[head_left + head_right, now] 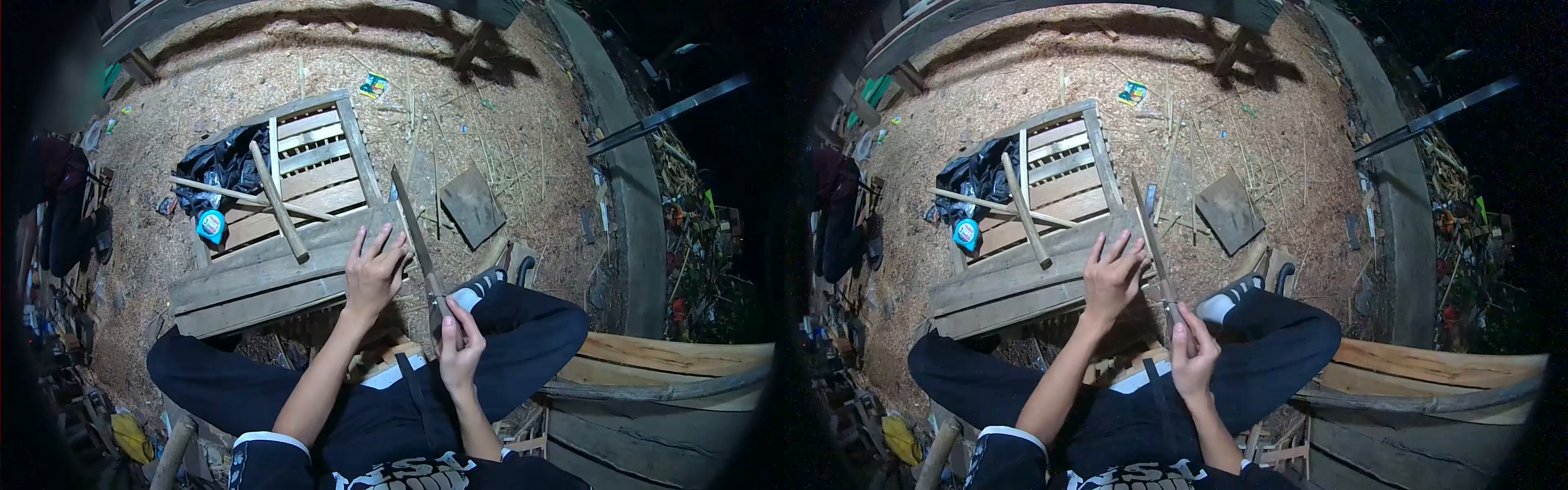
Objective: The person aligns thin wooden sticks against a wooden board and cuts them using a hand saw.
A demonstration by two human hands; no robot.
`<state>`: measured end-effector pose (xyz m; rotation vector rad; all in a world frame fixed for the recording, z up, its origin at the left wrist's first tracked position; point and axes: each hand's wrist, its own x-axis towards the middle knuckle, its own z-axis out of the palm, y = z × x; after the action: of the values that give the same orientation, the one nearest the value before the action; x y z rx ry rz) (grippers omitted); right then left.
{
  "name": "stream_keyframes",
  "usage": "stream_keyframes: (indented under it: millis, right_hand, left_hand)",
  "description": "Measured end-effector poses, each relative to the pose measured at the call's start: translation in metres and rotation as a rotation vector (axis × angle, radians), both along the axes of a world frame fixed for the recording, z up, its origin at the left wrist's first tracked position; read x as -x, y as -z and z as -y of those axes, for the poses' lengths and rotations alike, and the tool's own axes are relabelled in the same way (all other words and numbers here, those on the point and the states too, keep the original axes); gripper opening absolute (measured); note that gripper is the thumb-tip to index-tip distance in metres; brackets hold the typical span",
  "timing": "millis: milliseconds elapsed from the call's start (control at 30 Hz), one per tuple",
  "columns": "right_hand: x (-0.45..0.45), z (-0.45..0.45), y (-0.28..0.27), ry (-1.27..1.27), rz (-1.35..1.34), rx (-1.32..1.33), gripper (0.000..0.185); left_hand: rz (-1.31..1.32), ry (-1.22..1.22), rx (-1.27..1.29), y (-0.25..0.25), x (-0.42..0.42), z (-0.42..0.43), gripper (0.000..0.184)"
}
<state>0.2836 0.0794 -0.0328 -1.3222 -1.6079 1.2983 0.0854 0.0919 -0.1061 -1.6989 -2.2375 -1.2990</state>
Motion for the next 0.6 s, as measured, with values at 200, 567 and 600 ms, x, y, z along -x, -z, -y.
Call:
stream_keyframes:
  millis: [200,567,600]
  right_hand:
    - [-0.01,0.001,-0.002,-0.074,0.06,-0.135,0.034]
    - [-0.028,0.018,0.012,-0.025,0.026,-0.001,0.034]
    - [-0.022,0.013,0.01,-0.024,0.029,0.001,0.034]
  left_hand:
    - [0.006,-0.003,0.008,-0.002,-0.001,0.001,0.014]
    - [0.008,-0.038,-0.014,-0.005,0.0,-0.002,0.011]
    - [0.018,-0.039,-0.009,-0.005,-0.003,-0.001,0.01]
